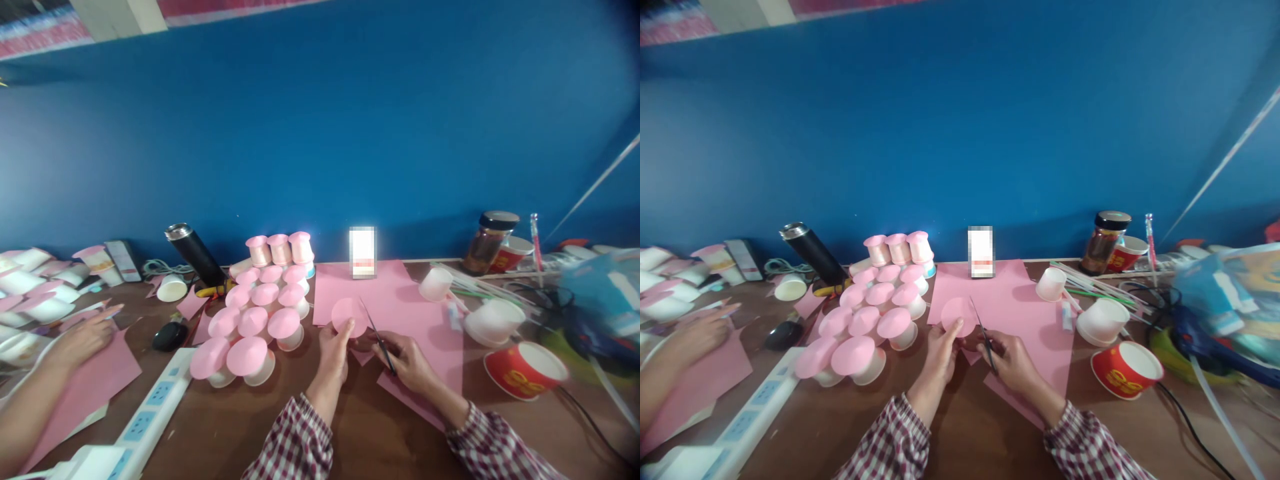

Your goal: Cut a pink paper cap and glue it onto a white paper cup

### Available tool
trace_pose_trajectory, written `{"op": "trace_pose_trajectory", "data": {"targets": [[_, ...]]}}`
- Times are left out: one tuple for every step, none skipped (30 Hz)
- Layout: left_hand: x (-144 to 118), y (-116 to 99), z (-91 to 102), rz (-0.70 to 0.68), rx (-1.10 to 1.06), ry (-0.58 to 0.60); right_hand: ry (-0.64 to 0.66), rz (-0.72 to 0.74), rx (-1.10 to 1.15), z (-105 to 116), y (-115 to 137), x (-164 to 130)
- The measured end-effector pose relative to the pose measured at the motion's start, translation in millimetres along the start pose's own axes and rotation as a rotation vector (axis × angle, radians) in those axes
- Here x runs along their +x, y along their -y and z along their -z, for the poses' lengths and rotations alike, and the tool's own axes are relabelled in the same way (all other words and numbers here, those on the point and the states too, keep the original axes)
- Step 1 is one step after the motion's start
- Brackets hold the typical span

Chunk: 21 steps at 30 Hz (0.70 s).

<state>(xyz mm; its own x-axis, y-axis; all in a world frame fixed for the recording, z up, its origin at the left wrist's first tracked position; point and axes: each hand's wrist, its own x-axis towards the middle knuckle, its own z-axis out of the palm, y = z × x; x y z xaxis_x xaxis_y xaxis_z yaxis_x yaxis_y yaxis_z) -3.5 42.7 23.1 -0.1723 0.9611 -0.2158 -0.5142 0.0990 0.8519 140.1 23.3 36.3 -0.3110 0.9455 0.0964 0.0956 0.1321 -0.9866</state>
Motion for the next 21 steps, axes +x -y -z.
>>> {"op": "trace_pose_trajectory", "data": {"targets": [[0.0, -0.1, -0.1, -0.001, -0.002, -0.006, -0.008, 0.001, -0.015, -0.1, -0.1, 0.1], [0.0, -0.1, -0.1, -0.004, -0.005, -0.015, -0.019, -0.001, -0.03, -0.2, -0.2, 0.1], [0.0, 0.0, -0.1, -0.004, -0.007, -0.023, -0.03, -0.006, -0.043, -0.5, -0.5, -0.1], [0.1, 0.1, -0.1, -0.005, -0.007, -0.032, -0.039, -0.013, -0.054, -0.8, -0.7, -0.3], [0.1, 0.1, -0.1, -0.007, -0.005, -0.041, -0.043, -0.022, -0.063, -1.1, -1.1, -0.6], [0.3, 0.2, -0.1, -0.009, -0.003, -0.047, -0.044, -0.034, -0.071, -1.3, -1.6, -0.9], [0.4, 0.3, -0.1, -0.011, 0.001, -0.051, -0.043, -0.045, -0.081, -1.5, -2.3, -1.3], [0.6, 0.3, -0.2, -0.013, 0.005, -0.051, -0.04, -0.05, -0.091, -1.5, -3.0, -1.6], [0.7, 0.3, -0.2, -0.016, 0.008, -0.049, -0.038, -0.052, -0.099, -1.4, -3.7, -1.8], [0.9, 0.3, -0.3, -0.018, 0.01, -0.047, -0.04, -0.054, -0.108, -1.3, -4.3, -1.9], [0.9, 0.4, -0.4, -0.018, 0.01, -0.042, -0.043, -0.054, -0.115, -1.1, -4.6, -2.0], [0.9, 0.4, -0.5, -0.019, 0.009, -0.037, -0.045, -0.051, -0.115, -0.9, -4.7, -1.9], [0.9, 0.4, -0.6, -0.018, 0.008, -0.031, -0.043, -0.046, -0.108, -0.7, -4.4, -1.7], [0.7, 0.5, -0.6, -0.017, 0.008, -0.027, -0.039, -0.038, -0.094, -0.7, -3.8, -1.6], [0.5, 0.6, -0.5, -0.016, 0.01, -0.02, -0.031, -0.027, -0.074, -0.7, -2.9, -1.4], [0.3, 0.8, -0.3, -0.016, 0.014, -0.011, -0.02, -0.016, -0.05, -0.7, -2.0, -1.3], [0.2, 1.2, -0.1, -0.017, 0.019, 0.001, -0.01, -0.009, -0.026, -0.8, -1.0, -1.2], [0.1, 1.7, 0.1, -0.02, 0.025, 0.014, 0.0, -0.007, -0.005, -0.8, -0.3, -1.1], [0.2, 2.5, 0.5, -0.025, 0.031, 0.027, 0.008, -0.009, 0.014, -0.8, 0.1, -1.1], [0.4, 3.5, 0.8, -0.031, 0.038, 0.039, 0.017, -0.013, 0.029, -0.7, 0.1, -1.1], [0.8, 4.6, 1.2, -0.038, 0.048, 0.046, 0.025, -0.019, 0.038, -0.5, -0.3, -1.1]]}}
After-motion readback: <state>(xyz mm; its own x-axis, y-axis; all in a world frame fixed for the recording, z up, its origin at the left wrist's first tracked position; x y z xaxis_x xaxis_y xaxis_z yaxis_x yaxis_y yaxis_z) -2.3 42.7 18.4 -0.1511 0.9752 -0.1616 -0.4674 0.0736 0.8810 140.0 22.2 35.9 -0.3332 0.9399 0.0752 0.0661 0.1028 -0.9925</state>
